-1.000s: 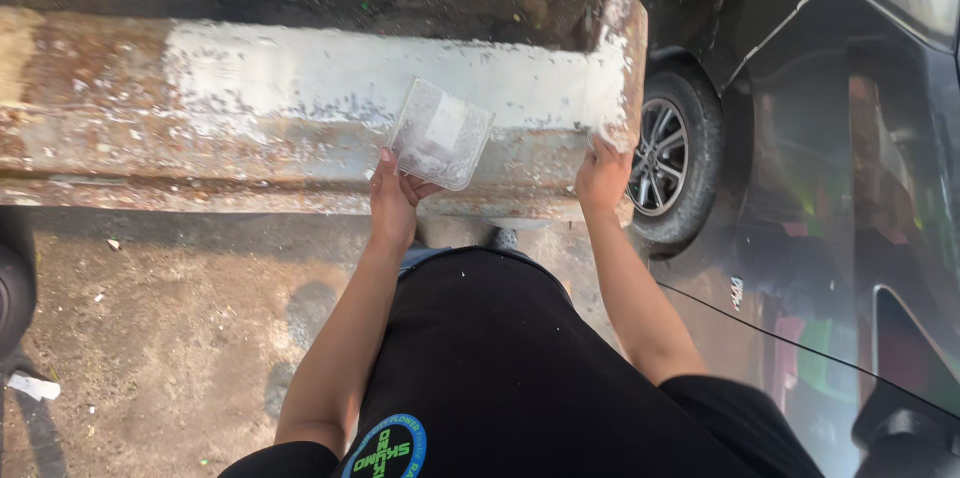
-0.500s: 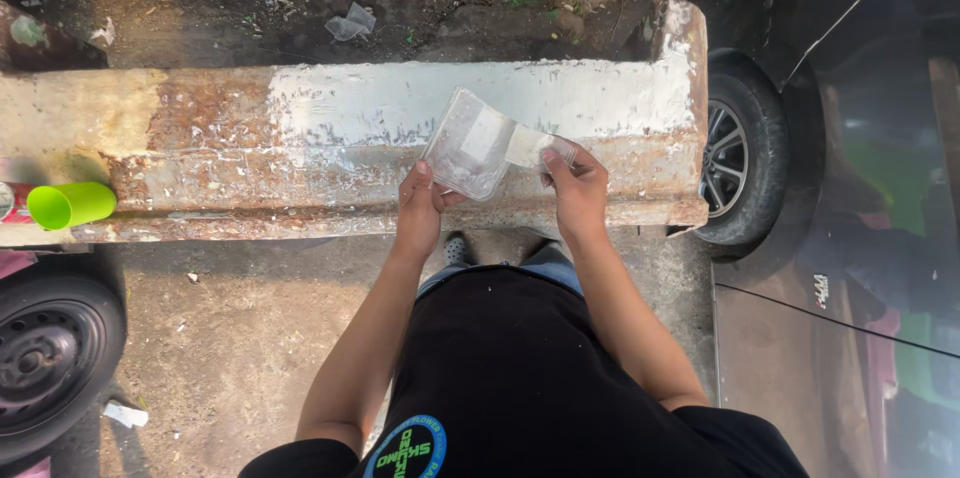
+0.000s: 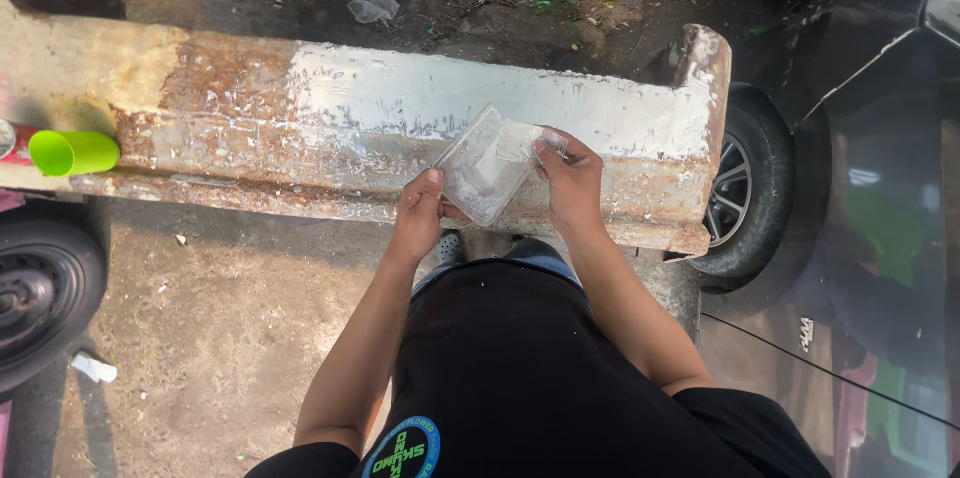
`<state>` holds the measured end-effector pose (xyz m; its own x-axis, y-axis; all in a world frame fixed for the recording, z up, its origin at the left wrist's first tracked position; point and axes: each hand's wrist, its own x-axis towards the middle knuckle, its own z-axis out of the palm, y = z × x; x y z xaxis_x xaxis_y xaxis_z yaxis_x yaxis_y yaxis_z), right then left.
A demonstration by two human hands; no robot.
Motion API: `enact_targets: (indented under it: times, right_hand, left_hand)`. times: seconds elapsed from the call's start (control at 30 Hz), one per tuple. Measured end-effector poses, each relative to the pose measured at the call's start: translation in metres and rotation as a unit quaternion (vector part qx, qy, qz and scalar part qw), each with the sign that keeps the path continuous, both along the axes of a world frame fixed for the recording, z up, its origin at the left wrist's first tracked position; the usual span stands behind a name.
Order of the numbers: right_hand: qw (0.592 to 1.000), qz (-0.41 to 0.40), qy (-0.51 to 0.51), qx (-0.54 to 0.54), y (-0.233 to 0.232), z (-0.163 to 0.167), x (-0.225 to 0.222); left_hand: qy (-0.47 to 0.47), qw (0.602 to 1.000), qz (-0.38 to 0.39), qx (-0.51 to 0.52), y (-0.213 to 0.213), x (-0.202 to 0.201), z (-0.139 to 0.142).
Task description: The person scoops a white paste from a plastic container and spreads it onto a long metal beam using a small metal spatula. They then stir a grey paste in a small can with the spatula and continue applying the paste to the beam surface.
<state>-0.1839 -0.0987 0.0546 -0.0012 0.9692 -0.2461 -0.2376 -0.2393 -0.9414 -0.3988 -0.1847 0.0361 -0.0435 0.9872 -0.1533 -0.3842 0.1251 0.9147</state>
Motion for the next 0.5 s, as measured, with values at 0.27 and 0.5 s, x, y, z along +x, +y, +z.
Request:
enact_targets:
  times: [0.27,0.5]
  right_hand:
    - [0.978,0.164,-0.097,0.083,0.019,0.026,0.022]
    - [0.948,0.263,-0.109,0.143,0.046,0.020,0.082]
  left_hand:
    - [0.098,0.994,0.007,-0.043,0.004,0.052,0.026]
    - [0.016,0.988,0.153,-0.030,0.001,0.110,0.016]
